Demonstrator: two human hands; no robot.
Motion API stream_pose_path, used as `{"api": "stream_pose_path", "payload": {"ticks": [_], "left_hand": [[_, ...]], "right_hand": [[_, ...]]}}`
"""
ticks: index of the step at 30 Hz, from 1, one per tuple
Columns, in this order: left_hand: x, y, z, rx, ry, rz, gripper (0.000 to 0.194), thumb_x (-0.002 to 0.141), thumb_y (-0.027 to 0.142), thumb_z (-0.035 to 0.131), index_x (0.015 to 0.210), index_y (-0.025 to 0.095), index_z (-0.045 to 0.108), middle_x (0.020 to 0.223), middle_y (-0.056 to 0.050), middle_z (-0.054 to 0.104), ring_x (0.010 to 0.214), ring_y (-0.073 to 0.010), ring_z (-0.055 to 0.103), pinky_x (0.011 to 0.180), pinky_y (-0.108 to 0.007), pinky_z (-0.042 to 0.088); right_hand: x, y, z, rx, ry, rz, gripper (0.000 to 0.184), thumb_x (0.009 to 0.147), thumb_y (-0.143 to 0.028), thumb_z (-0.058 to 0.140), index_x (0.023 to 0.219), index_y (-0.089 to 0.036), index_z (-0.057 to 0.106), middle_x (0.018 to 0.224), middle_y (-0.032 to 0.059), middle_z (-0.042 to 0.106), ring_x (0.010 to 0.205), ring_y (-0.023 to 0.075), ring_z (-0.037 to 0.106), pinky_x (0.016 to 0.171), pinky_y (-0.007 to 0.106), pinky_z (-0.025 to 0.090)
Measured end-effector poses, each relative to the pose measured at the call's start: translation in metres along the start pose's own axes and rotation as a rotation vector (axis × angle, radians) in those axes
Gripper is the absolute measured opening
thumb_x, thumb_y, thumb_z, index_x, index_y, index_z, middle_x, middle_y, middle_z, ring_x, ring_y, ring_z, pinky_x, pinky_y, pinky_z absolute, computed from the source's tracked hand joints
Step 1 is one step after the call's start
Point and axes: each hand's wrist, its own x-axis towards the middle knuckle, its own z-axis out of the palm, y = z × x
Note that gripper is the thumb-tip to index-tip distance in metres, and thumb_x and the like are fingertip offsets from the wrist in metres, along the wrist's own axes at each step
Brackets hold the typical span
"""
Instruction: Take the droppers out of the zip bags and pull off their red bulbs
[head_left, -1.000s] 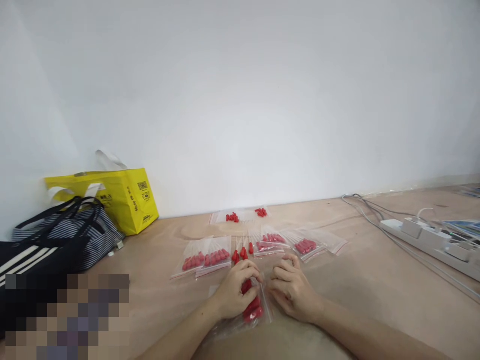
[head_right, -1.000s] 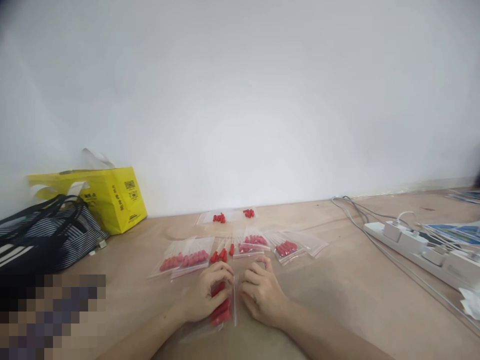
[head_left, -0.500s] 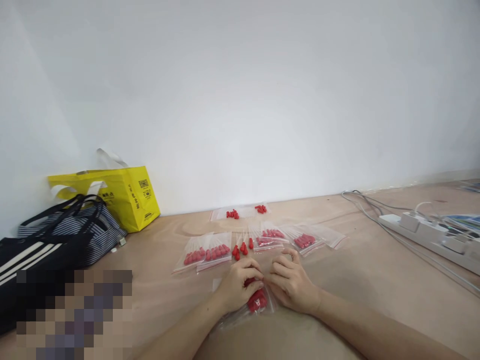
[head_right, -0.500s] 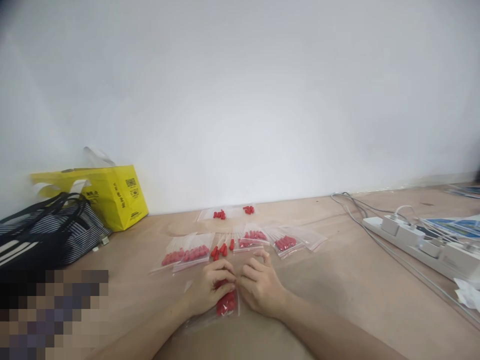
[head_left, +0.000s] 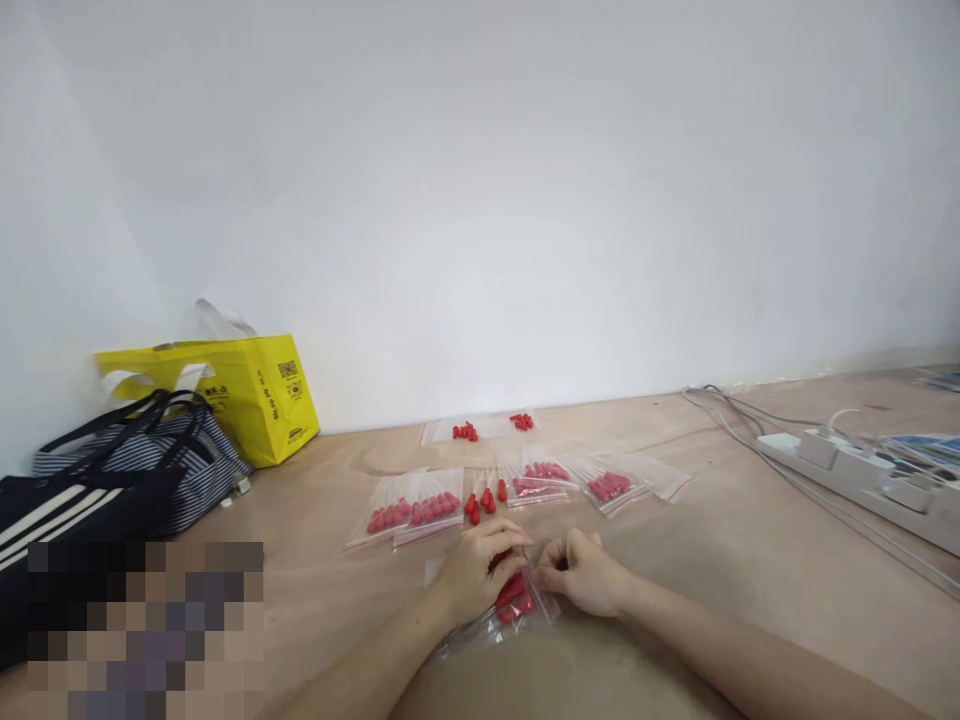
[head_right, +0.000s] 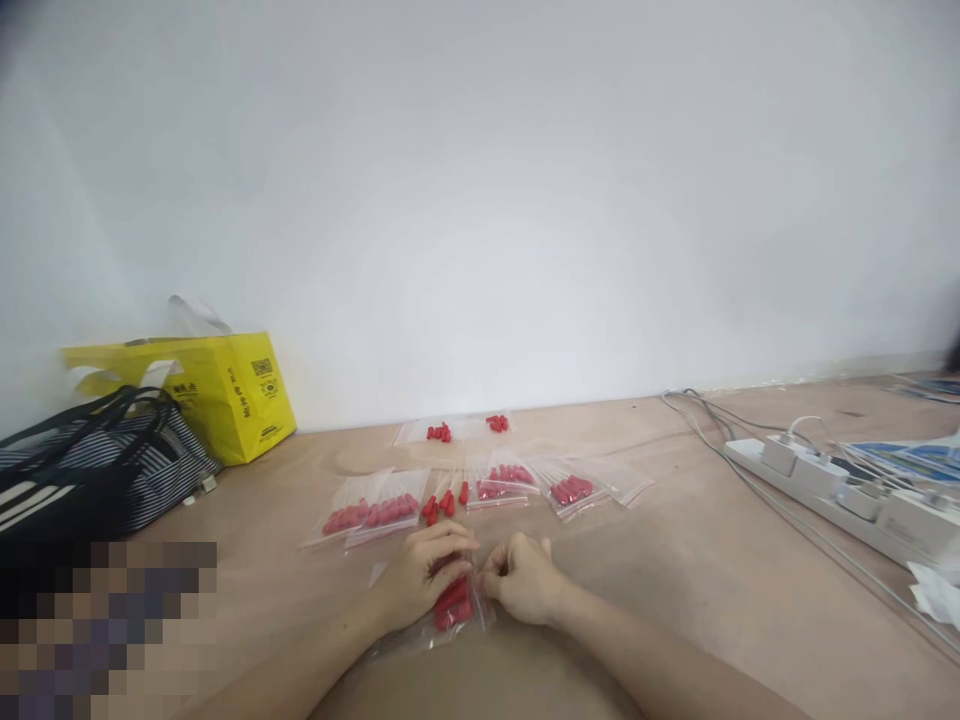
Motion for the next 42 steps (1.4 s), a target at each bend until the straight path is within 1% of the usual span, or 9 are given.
{"api": "stream_pose_path", "payload": {"ticks": [3,7,16,24,29,32,34,38,42], "left_hand": [[0.0,0.001,-0.002,-0.029,0.012,-0.024,0.026,0.072,0.008,0.051,0.093,0.02,0.061,0.09,-0.002,0.06,0.081,-0.0133,0.056,0.074,-0.025,0.044],[0.0,-0.003,-0.002,-0.035,-0.003,0.001,0.024,0.074,0.006,0.049,0.087,0.02,0.063,0.092,-0.002,0.058,0.083,-0.0129,0.054,0.075,-0.025,0.043],[-0.003,-0.014,-0.003,0.063,0.012,0.174,0.019,0.081,0.013,0.045,0.078,0.019,0.062,0.093,-0.003,0.055,0.077,-0.0108,0.054,0.069,-0.023,0.043],[-0.002,-0.011,-0.004,0.12,0.021,0.248,0.019,0.081,0.014,0.044,0.073,0.018,0.06,0.093,-0.004,0.054,0.069,-0.0092,0.053,0.065,-0.022,0.043],[0.0,-0.006,-0.007,0.201,-0.055,0.249,0.019,0.082,0.015,0.042,0.071,0.017,0.058,0.091,-0.004,0.053,0.073,-0.011,0.051,0.065,-0.021,0.041],[0.001,-0.003,-0.008,0.224,-0.083,0.212,0.019,0.082,0.014,0.04,0.07,0.017,0.055,0.084,-0.003,0.05,0.072,-0.0115,0.049,0.063,-0.021,0.04],[0.001,-0.002,-0.009,0.221,-0.083,0.171,0.018,0.08,0.011,0.04,0.07,0.017,0.053,0.081,-0.002,0.049,0.071,-0.0116,0.048,0.062,-0.022,0.04],[0.0,-0.002,-0.009,0.179,-0.108,0.109,0.018,0.077,0.006,0.039,0.072,0.017,0.052,0.08,-0.001,0.049,0.072,-0.012,0.048,0.065,-0.022,0.04],[0.0,-0.004,-0.007,0.142,-0.098,0.094,0.017,0.076,0.006,0.04,0.071,0.017,0.052,0.078,-0.001,0.049,0.073,-0.0127,0.047,0.066,-0.023,0.039]], "right_hand": [[0.001,-0.001,0.005,0.087,0.028,0.073,0.019,0.063,-0.029,0.055,0.052,-0.015,0.059,0.057,-0.004,0.06,0.061,0.0119,0.049,0.089,0.044,0.016],[0.002,-0.003,0.007,0.115,0.058,0.098,0.022,0.061,-0.034,0.058,0.051,-0.015,0.057,0.055,-0.0047,0.057,0.061,0.0114,0.048,0.09,0.046,0.012],[0.0,-0.006,0.006,0.152,0.063,0.111,0.024,0.061,-0.035,0.06,0.05,-0.014,0.056,0.052,-0.0062,0.053,0.058,0.0097,0.046,0.09,0.045,0.011],[0.001,-0.004,0.005,0.138,0.058,0.112,0.023,0.059,-0.037,0.062,0.052,-0.015,0.058,0.055,-0.0051,0.057,0.063,0.012,0.049,0.09,0.042,0.015],[0.001,-0.002,0.008,0.134,0.058,0.088,0.024,0.061,-0.038,0.063,0.054,-0.015,0.058,0.057,-0.0046,0.058,0.064,0.0122,0.05,0.087,0.04,0.018],[0.002,0.004,0.006,0.093,0.075,0.024,0.026,0.069,-0.04,0.056,0.059,-0.016,0.058,0.057,-0.0046,0.056,0.062,0.0115,0.049,0.085,0.038,0.022],[0.002,0.009,0.001,0.038,0.115,-0.07,0.023,0.076,-0.035,0.049,0.066,-0.017,0.058,0.061,-0.0039,0.056,0.063,0.0115,0.048,0.081,0.035,0.025],[0.001,0.017,-0.009,-0.166,0.245,-0.383,0.006,0.073,-0.021,0.052,0.077,-0.021,0.057,0.073,-0.001,0.057,0.078,0.0155,0.047,0.078,0.033,0.027],[0.004,0.021,-0.003,-0.38,0.364,-0.644,0.007,0.071,-0.019,0.055,0.074,-0.024,0.058,0.071,-0.0028,0.054,0.074,0.0138,0.045,0.075,0.032,0.024]]}}
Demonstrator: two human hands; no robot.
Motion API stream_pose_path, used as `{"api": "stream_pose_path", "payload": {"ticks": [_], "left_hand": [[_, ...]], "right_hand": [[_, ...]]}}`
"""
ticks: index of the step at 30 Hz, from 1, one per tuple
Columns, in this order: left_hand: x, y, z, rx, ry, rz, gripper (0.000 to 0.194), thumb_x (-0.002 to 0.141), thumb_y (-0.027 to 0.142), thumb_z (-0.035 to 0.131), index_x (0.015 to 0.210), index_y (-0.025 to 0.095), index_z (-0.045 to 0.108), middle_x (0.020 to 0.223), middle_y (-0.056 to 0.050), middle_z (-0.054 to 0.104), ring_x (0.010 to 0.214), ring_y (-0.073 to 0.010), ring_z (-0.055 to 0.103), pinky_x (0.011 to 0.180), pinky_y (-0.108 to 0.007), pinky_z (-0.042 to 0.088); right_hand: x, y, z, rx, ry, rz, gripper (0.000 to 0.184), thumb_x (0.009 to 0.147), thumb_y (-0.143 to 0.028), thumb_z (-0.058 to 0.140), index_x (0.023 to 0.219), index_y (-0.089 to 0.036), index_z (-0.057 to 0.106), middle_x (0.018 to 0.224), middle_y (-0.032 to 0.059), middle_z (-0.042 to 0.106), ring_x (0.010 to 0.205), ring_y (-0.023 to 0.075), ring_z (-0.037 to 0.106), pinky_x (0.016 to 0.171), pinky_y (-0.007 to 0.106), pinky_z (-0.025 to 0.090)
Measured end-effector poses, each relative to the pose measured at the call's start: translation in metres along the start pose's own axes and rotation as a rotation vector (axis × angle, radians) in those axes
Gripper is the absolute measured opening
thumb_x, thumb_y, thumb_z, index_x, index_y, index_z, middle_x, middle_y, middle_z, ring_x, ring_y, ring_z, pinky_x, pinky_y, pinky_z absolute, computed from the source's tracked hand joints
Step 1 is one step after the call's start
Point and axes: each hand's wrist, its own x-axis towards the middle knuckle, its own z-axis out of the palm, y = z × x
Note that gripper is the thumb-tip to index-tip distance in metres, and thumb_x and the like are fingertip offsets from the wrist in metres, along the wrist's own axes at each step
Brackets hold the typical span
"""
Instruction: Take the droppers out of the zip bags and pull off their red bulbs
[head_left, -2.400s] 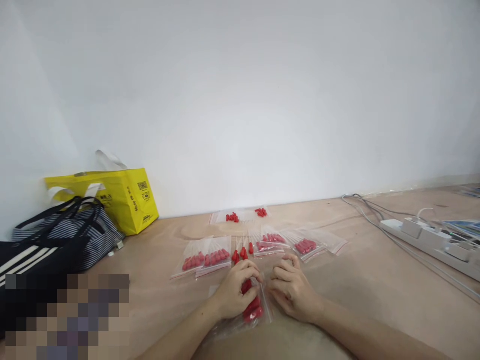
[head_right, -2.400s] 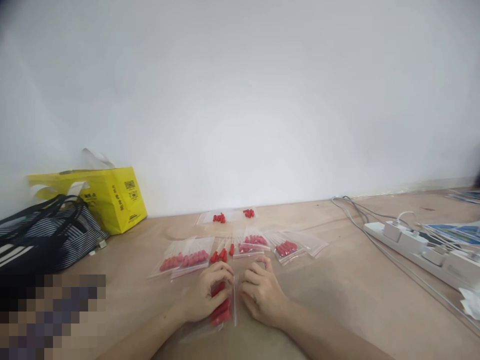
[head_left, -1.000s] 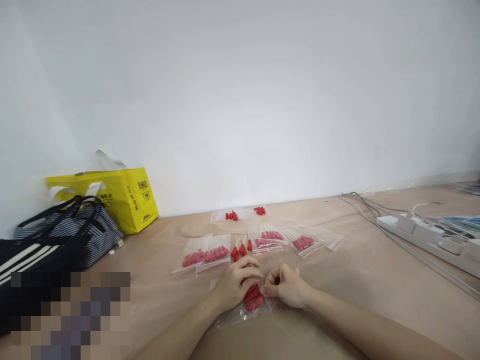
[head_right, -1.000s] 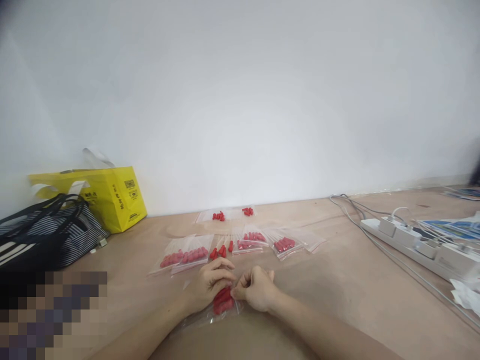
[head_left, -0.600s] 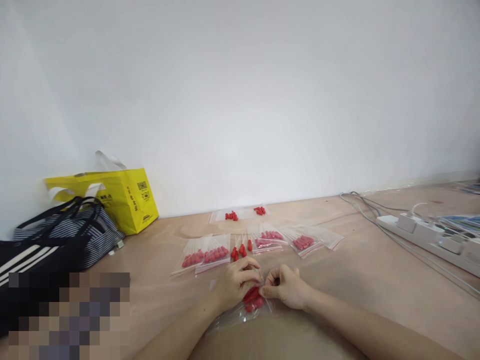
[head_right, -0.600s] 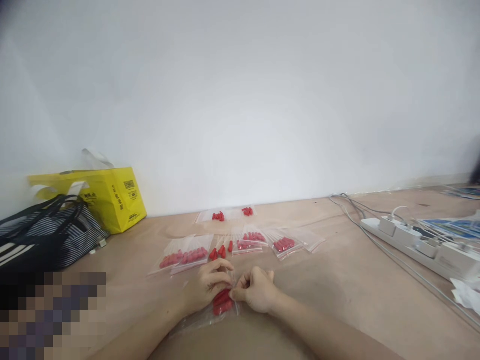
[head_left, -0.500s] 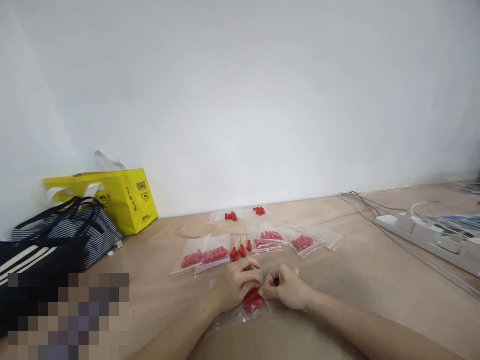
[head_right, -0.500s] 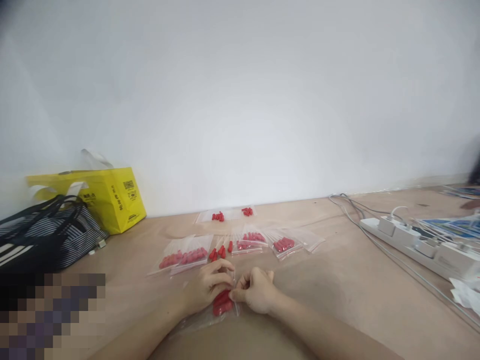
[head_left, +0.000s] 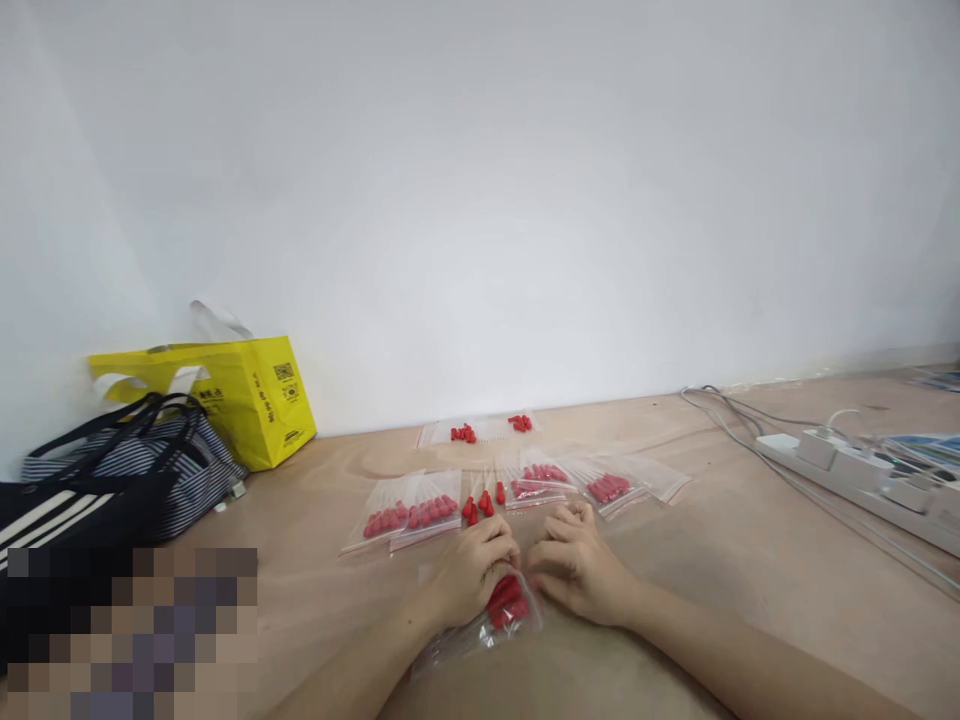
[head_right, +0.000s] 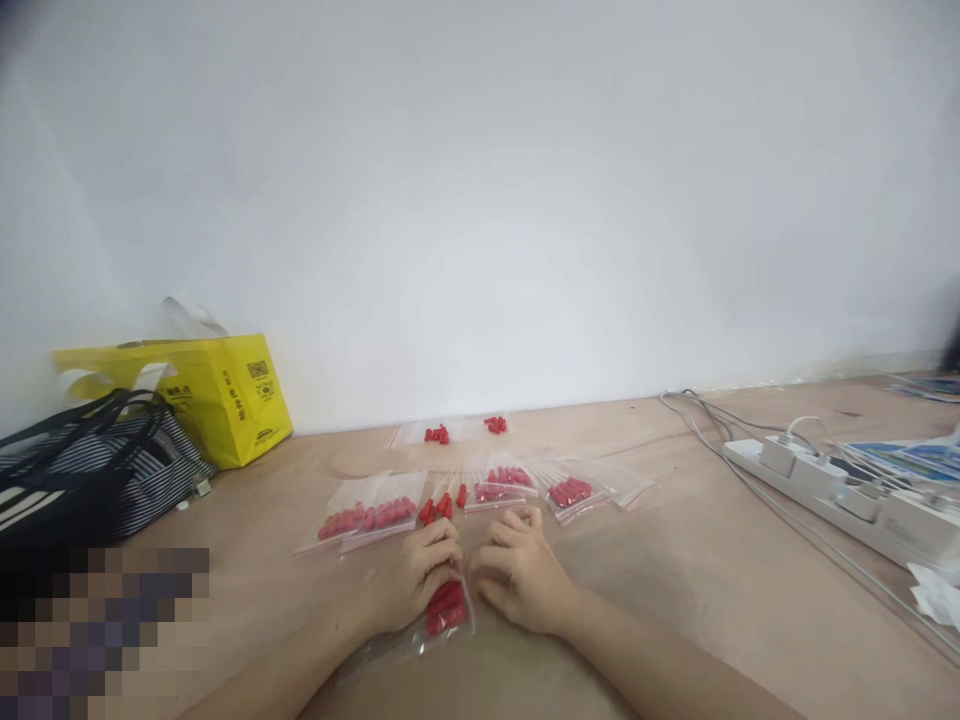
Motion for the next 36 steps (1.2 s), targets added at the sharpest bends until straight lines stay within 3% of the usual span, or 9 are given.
{"api": "stream_pose_path", "payload": {"ticks": [4,8,19,29,36], "left_hand": [[0.0,0.0,0.0,-0.019,-0.001,0.013,0.018,0.077,0.006,0.039,0.072,0.017,0.051,0.078,-0.001,0.049,0.072,-0.0128,0.047,0.066,-0.023,0.039],[0.001,0.0,0.0,-0.038,-0.004,0.006,0.017,0.075,0.004,0.039,0.071,0.017,0.051,0.078,-0.001,0.049,0.074,-0.0131,0.048,0.067,-0.023,0.04],[0.002,0.002,-0.002,-0.069,-0.013,0.013,0.017,0.074,0.004,0.04,0.068,0.017,0.049,0.074,-0.001,0.052,0.071,-0.0129,0.048,0.066,-0.023,0.039],[0.002,0.0,0.0,-0.058,-0.053,0.013,0.016,0.075,0.004,0.039,0.069,0.017,0.047,0.07,0.001,0.053,0.067,-0.012,0.048,0.062,-0.022,0.039],[0.002,-0.003,0.0,-0.04,-0.07,0.016,0.014,0.078,0.009,0.042,0.073,0.017,0.052,0.072,0.001,0.054,0.067,-0.011,0.049,0.061,-0.02,0.039]], "right_hand": [[0.002,0.001,0.013,-0.142,0.17,-0.217,0.015,0.077,-0.02,0.049,0.064,-0.021,0.056,0.063,-0.0029,0.051,0.068,0.0119,0.041,0.071,0.032,0.022],[0.004,0.0,0.014,-0.187,0.277,-0.294,0.016,0.079,-0.018,0.047,0.066,-0.021,0.056,0.06,-0.0031,0.048,0.064,0.0111,0.037,0.07,0.032,0.021],[0.007,-0.002,0.01,-0.199,0.272,-0.341,0.024,0.08,-0.014,0.042,0.057,-0.017,0.051,0.054,-0.0033,0.047,0.062,0.011,0.036,0.071,0.031,0.022],[0.006,0.001,0.012,-0.184,0.194,-0.313,0.017,0.078,-0.016,0.045,0.065,-0.021,0.055,0.059,-0.0036,0.051,0.066,0.0114,0.04,0.078,0.033,0.023],[0.006,0.002,0.013,-0.193,0.208,-0.377,0.023,0.081,-0.013,0.042,0.067,-0.022,0.058,0.058,-0.0043,0.055,0.064,0.0104,0.041,0.078,0.034,0.021]]}}
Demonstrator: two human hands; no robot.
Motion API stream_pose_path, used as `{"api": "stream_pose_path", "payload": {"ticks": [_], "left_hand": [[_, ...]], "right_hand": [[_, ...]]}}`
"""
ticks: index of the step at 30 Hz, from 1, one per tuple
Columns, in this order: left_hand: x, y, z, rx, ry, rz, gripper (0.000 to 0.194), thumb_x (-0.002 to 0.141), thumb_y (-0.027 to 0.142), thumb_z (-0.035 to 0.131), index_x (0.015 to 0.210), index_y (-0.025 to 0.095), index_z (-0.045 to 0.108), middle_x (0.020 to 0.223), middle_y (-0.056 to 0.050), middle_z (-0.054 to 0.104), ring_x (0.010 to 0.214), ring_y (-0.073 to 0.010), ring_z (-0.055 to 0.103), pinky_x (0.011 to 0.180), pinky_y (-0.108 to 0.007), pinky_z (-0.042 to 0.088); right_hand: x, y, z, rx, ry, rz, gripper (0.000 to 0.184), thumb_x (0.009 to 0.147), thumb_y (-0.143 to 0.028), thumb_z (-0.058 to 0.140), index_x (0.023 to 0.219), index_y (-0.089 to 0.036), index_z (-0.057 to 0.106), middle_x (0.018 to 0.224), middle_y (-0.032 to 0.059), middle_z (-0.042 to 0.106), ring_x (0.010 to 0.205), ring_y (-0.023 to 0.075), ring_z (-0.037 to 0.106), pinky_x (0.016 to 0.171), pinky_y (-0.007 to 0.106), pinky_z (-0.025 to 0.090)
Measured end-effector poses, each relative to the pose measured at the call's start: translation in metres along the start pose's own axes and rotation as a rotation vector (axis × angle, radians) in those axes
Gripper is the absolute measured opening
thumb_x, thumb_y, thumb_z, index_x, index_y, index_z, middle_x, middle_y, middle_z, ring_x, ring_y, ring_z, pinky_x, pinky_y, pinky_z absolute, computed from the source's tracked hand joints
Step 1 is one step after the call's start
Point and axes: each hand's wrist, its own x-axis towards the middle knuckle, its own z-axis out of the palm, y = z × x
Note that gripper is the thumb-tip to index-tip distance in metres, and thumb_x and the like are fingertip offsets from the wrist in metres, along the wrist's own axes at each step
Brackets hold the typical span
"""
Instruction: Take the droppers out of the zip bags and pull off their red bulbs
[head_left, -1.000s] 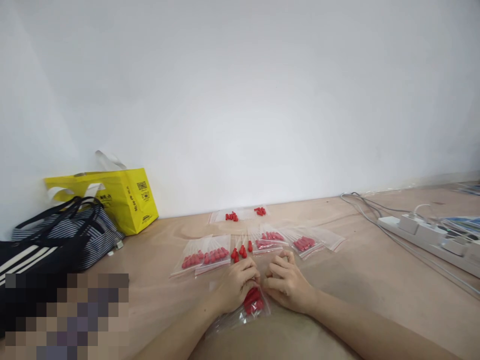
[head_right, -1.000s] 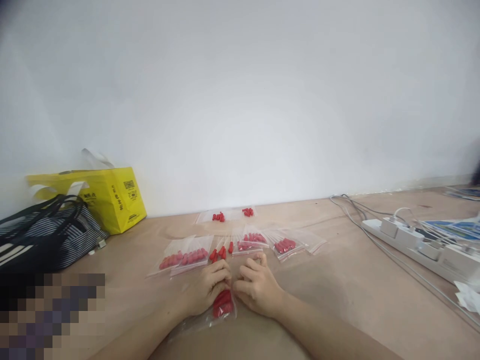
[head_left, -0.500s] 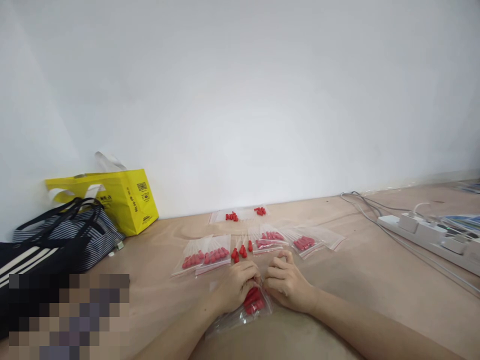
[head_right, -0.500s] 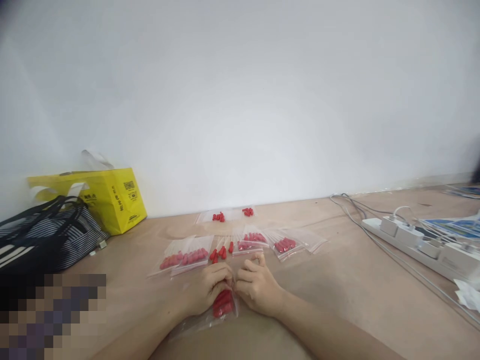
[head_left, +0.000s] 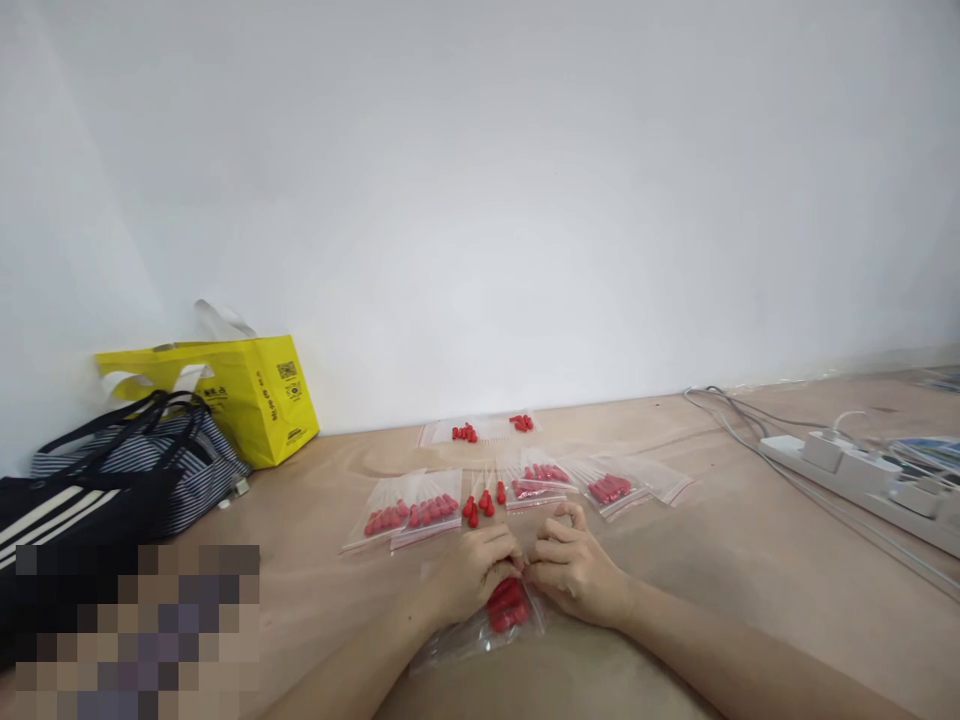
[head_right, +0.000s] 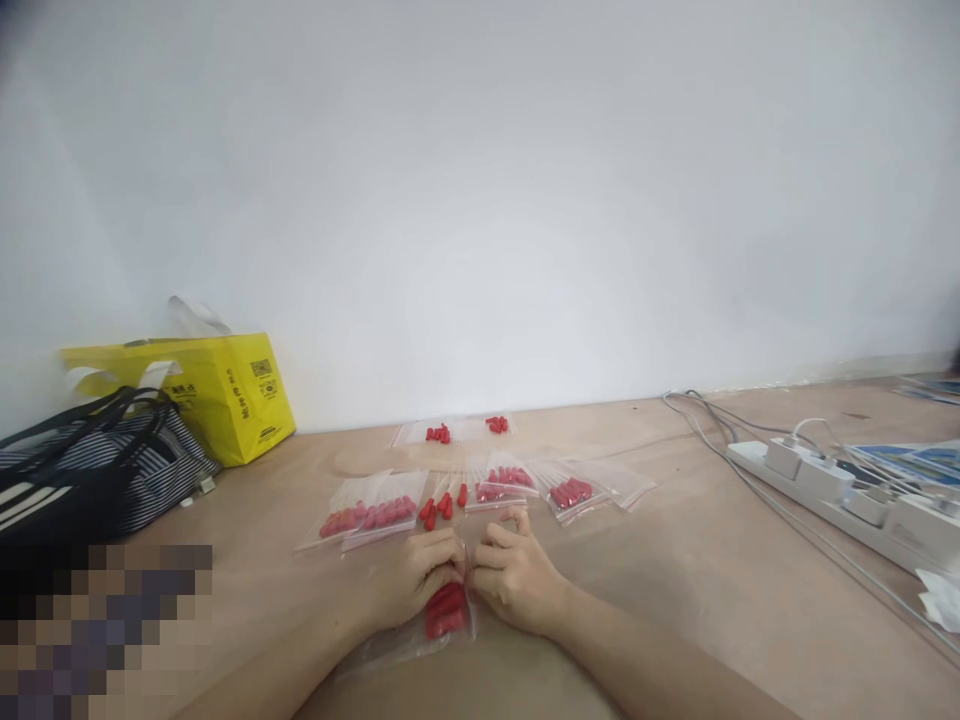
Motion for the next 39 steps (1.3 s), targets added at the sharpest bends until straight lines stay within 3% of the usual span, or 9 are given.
{"api": "stream_pose_path", "payload": {"ticks": [6,18,26,29,34,37,39], "left_hand": [[0.0,-0.002,0.001,0.093,0.022,0.123,0.025,0.084,0.013,0.035,0.072,0.017,0.056,0.074,-0.001,0.057,0.063,-0.0097,0.05,0.059,-0.019,0.039],[0.003,0.0,-0.003,0.168,-0.069,0.144,0.026,0.077,0.005,0.033,0.067,0.017,0.053,0.074,-0.001,0.054,0.064,-0.0115,0.048,0.058,-0.021,0.037],[0.002,-0.001,-0.021,0.027,0.015,-0.005,0.023,0.085,0.011,0.031,0.082,0.018,0.053,0.092,-0.003,0.055,0.082,-0.0127,0.052,0.075,-0.025,0.041],[-0.003,0.009,-0.019,-0.025,0.046,-0.118,0.015,0.083,0.018,0.04,0.091,0.019,0.052,0.098,-0.004,0.056,0.091,-0.0151,0.052,0.082,-0.028,0.042],[-0.042,0.022,-0.013,-0.058,0.066,-0.307,0.045,0.078,0.035,0.05,0.12,0.023,0.04,0.12,-0.007,0.05,0.109,-0.0219,0.045,0.094,-0.037,0.036],[-0.068,0.021,-0.012,-0.051,0.004,-0.401,0.056,0.075,0.039,0.052,0.127,0.025,0.034,0.127,-0.007,0.045,0.114,-0.0247,0.042,0.097,-0.039,0.033],[-0.077,0.02,-0.014,-0.044,-0.028,-0.435,0.056,0.075,0.04,0.051,0.127,0.026,0.035,0.128,-0.006,0.045,0.114,-0.0249,0.042,0.098,-0.039,0.033]], "right_hand": [[0.0,-0.001,-0.001,-0.01,0.016,-0.02,0.025,0.081,-0.01,0.038,0.066,-0.02,0.055,0.055,-0.0045,0.052,0.062,0.01,0.041,0.08,0.035,0.021],[0.0,0.005,-0.002,-0.063,-0.082,-0.058,0.022,0.078,-0.007,0.038,0.066,-0.018,0.052,0.059,-0.0036,0.052,0.066,0.0106,0.042,0.081,0.036,0.02],[-0.008,0.021,-0.015,-0.018,-0.209,0.095,0.016,0.078,-0.015,0.044,0.064,-0.017,0.05,0.065,-0.0009,0.054,0.072,0.0135,0.044,0.076,0.035,0.025],[-0.011,0.021,-0.019,0.05,-0.255,0.149,0.013,0.075,-0.014,0.043,0.066,-0.017,0.052,0.069,0.0004,0.055,0.075,0.0142,0.045,0.076,0.034,0.027],[-0.011,0.021,-0.025,0.308,-0.342,0.29,0.023,0.066,-0.011,0.041,0.078,-0.021,0.059,0.078,0.0006,0.057,0.079,0.0157,0.047,0.077,0.034,0.029],[-0.006,0.02,-0.025,0.462,-0.343,0.436,0.03,0.072,-0.011,0.037,0.086,-0.023,0.061,0.081,0.0011,0.059,0.081,0.0164,0.048,0.077,0.033,0.031],[-0.002,0.018,-0.023,0.505,-0.349,0.498,0.024,0.075,-0.015,0.038,0.077,-0.021,0.061,0.072,0.0003,0.058,0.076,0.0155,0.048,0.075,0.031,0.032]]}}
